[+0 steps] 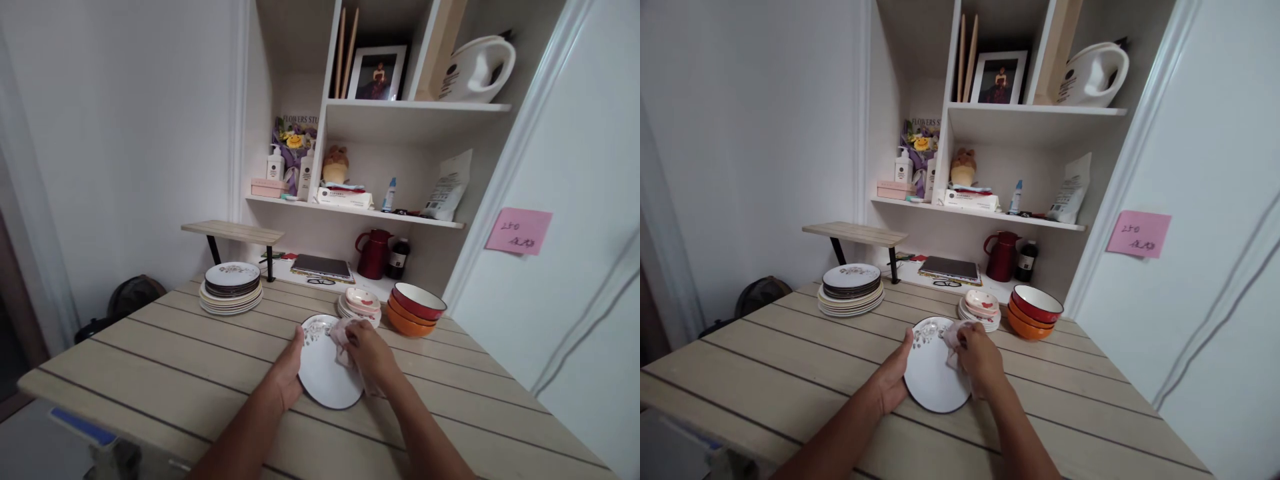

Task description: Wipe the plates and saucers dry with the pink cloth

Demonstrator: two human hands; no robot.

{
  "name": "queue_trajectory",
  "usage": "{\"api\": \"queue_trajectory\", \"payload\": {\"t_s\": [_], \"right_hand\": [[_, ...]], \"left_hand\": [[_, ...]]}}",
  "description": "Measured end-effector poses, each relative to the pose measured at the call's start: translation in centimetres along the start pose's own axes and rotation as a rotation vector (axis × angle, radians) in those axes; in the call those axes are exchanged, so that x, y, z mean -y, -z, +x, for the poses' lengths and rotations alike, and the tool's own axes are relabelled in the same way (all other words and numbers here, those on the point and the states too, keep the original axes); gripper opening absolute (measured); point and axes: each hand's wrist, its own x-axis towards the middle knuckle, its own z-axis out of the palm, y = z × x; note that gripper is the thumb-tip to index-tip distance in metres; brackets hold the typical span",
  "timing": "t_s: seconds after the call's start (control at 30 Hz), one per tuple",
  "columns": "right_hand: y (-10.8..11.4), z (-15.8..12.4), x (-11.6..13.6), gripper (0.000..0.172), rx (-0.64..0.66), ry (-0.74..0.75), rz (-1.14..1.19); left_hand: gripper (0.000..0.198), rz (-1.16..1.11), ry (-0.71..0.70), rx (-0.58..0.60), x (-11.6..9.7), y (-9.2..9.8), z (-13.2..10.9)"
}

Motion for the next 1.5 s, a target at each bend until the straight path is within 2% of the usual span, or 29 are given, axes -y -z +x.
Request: {"api": "queue_trajectory", "payload": {"t_s": [0.1,0.2,0.37,0.47,0.57,0.63,0.7,0.8,0.9,0.97,1.03,1.1,1.27,1.4,1.5], "right_hand": [[-1.0,0.5,1.7,0.017,-0.139,0.024,-0.016],[-1.4,0.4,3.5,0.021,-0.146,0.23,0.072],[-0.7,-1.2,5.3,0.038,0.057,0.473,0.135],[0.4,-2.0,5.2,0.034,0.206,0.543,0.138],[1.5,-2.2,3.9,0.03,0.386,0.541,0.2],[2.0,-2.1,2.6,0.028,0.522,0.48,0.249],[2.2,-1.9,1.2,0.023,0.59,0.385,0.239],[2.2,-1.2,-0.2,0.015,0.513,0.233,0.162],[1.5,-0.7,-0.4,0.01,0.292,0.063,0.078],[0.7,-0.5,0.1,0.013,0.135,-0.009,0.032],[-0.1,-0.4,0.8,0.019,0.024,-0.004,0.021],[-0.9,-0.4,1.7,0.027,-0.027,0.085,0.046],[-1.8,-0.8,3.9,0.049,0.036,0.357,0.105],[-1.0,-1.6,4.9,0.041,0.197,0.46,0.205],[0.1,-2.0,4.6,0.035,0.379,0.491,0.278]], "left_hand": [[0.07,0.006,-0.006,0.005,0.0,-0.2,0.0],[0.068,0.013,-0.034,-0.022,0.0,-0.3,0.1],[0.071,-0.025,-0.05,0.008,0.1,0.0,0.0],[0.075,-0.036,-0.039,0.022,0.0,0.1,-0.1],[0.079,-0.032,-0.011,0.008,0.1,0.1,0.0],[0.08,-0.036,-0.011,0.013,0.1,0.1,0.0],[0.081,-0.036,-0.008,0.018,0.1,0.0,0.0],[0.083,-0.005,0.018,-0.024,0.0,-0.3,-0.2],[0.082,0.041,0.021,-0.091,0.0,-0.5,-0.3],[0.08,0.054,0.006,-0.099,0.0,-0.5,-0.2],[0.076,0.05,-0.012,-0.084,0.1,-0.5,0.0],[0.071,0.039,-0.031,-0.066,0.2,-0.4,0.3],[0.067,0.013,-0.059,-0.046,0.1,-0.4,0.3],[0.072,-0.006,-0.057,-0.076,0.0,-0.5,0.0],[0.076,-0.006,-0.03,-0.101,0.0,-0.6,-0.2]]}}
